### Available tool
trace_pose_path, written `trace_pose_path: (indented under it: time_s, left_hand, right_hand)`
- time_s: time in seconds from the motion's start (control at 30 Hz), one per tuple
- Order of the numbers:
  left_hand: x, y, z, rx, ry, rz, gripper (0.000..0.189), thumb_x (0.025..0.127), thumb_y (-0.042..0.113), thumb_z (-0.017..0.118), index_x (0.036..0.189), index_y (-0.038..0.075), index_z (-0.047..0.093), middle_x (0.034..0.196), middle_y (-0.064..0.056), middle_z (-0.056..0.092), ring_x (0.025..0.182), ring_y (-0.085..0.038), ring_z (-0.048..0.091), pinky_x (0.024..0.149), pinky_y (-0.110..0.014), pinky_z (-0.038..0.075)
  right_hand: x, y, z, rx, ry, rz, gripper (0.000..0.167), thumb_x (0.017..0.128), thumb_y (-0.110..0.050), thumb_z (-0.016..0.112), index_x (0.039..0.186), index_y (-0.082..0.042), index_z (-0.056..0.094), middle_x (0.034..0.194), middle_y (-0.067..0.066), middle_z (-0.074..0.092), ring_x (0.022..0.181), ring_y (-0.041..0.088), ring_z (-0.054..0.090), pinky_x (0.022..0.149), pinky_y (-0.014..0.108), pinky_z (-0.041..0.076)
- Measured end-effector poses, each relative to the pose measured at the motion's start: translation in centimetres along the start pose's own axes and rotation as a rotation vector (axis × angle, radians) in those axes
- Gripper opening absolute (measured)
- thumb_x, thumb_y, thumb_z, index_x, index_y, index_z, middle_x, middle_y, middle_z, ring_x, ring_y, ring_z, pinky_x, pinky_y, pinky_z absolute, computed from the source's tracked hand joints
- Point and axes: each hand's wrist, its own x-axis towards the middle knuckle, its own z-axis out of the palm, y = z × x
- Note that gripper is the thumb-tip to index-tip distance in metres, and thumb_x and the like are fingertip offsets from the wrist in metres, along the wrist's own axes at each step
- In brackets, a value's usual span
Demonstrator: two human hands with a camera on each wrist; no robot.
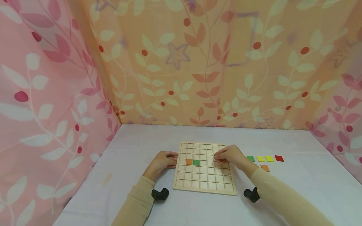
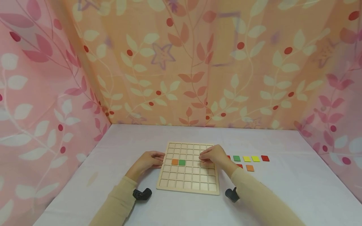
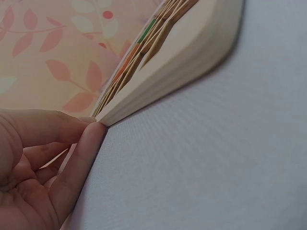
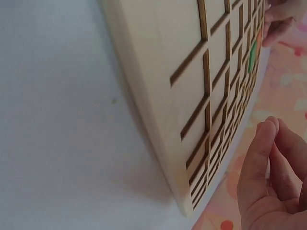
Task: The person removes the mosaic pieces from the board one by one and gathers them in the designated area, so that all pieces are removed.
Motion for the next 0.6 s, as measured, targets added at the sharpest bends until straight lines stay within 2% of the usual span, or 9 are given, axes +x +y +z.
trace_pose_path:
  time_s: [0.17,0.33,0.6]
  left_hand:
    - [0.2,0.0,0.1,0.002,0.009,-0.005,0.041,0.082,-0.013,0.066,0.123,-0.006,0.065,0.100,-0.015,0.070,0.077,-0.010,0.065,0.069,-0.025,0.062]
    - [0.3,-0.1,0.1,0.012,0.014,-0.005,0.042,0.081,-0.015,0.067,0.122,-0.006,0.065,0.101,-0.016,0.071,0.079,-0.012,0.067,0.069,-0.026,0.062]
    - [0.3,-0.2,0.1,0.017,0.024,-0.005,0.041,0.082,-0.014,0.066,0.122,-0.005,0.066,0.102,-0.016,0.072,0.079,-0.013,0.068,0.069,-0.026,0.062]
  right_hand:
    - [0.6,-0.4,1.6,0.019,-0.005,0.044,0.026,0.086,-0.004,0.074,0.106,0.012,0.071,0.075,0.005,0.074,0.059,0.008,0.066,0.062,0.024,0.061]
    - [1.0,-0.8,2.9,0.092,-0.036,0.096,0.027,0.087,-0.001,0.072,0.109,0.013,0.069,0.081,0.010,0.076,0.058,0.009,0.065,0.061,0.024,0.061]
    - [1.5,-1.0,4.6,0.089,-0.044,0.089,0.025,0.083,0.002,0.074,0.106,0.012,0.071,0.077,0.009,0.075,0.058,0.009,0.066,0.058,0.022,0.060]
